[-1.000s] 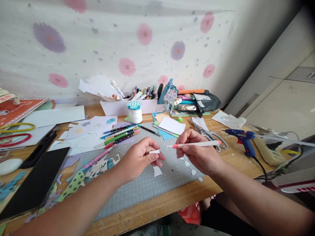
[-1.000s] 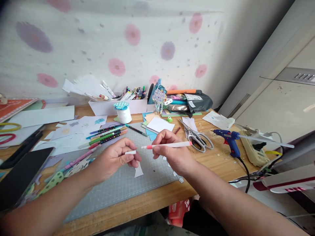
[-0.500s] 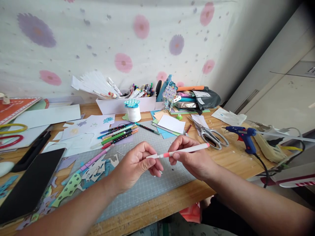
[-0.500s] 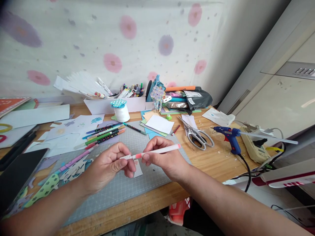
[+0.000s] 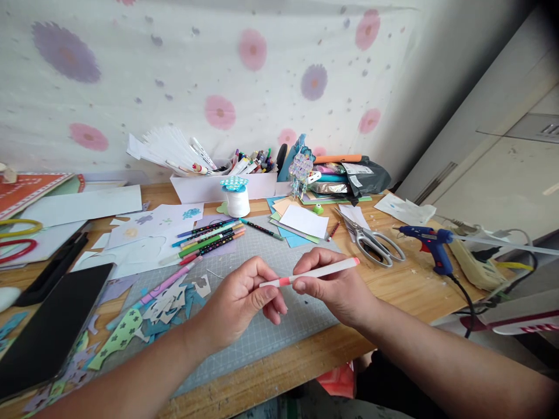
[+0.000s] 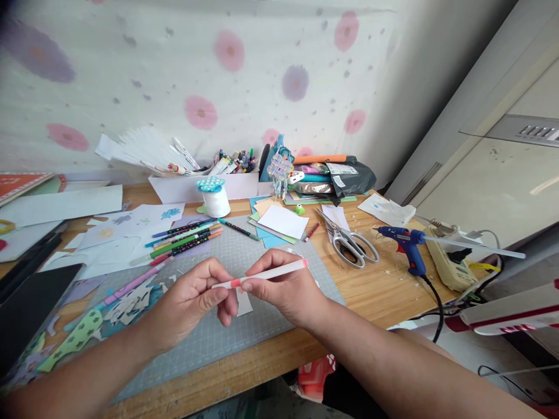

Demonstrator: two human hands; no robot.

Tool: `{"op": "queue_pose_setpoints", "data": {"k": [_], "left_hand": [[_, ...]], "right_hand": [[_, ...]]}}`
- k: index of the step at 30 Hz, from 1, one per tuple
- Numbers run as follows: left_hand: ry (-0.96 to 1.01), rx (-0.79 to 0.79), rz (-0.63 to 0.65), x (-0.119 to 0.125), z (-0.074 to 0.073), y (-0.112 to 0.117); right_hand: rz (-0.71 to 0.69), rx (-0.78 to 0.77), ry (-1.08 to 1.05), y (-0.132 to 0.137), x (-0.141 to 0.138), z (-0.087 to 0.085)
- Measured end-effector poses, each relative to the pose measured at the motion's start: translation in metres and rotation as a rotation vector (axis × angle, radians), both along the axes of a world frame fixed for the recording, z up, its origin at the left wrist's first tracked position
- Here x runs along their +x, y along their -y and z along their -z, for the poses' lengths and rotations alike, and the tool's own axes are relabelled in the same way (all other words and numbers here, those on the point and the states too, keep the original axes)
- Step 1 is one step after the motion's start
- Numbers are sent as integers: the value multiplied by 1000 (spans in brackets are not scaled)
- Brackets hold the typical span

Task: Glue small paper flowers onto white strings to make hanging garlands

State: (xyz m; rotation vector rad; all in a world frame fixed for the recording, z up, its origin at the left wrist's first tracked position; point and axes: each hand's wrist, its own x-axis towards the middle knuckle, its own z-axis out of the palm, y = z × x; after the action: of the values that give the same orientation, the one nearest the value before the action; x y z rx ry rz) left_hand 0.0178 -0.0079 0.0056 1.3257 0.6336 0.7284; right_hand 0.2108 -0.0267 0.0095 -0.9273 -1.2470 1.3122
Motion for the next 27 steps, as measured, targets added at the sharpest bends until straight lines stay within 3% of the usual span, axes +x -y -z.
{"op": "queue_pose_setpoints", "data": {"k": [4, 8, 11, 13, 16, 19, 22, 27], "left_hand": [[-13, 33, -38, 1, -2, -1], [-46, 105, -97, -3, -5, -10], [-140, 197, -170, -10, -4, -20], [-263, 290, -234, -13, -2, -26], [-563, 543, -296, -16, 2, -30], [-823, 812, -156, -15, 6, -26], [-944, 916, -27, -11, 8, -21], [-1030, 916, -5, -4, 11, -16]], "right_hand": [[6, 23, -19, -4, -7, -3], [-114, 50, -95, -14, -8, -9], [-158, 46, -157, -21, 6, -15], [-98, 71, -118, -27, 25, -18], [62, 163, 148, -41, 61, -15], [156, 239, 675, -59, 94, -5], [118, 324, 1055, -72, 113, 5], [119, 377, 1149, -74, 113, 13]]}}
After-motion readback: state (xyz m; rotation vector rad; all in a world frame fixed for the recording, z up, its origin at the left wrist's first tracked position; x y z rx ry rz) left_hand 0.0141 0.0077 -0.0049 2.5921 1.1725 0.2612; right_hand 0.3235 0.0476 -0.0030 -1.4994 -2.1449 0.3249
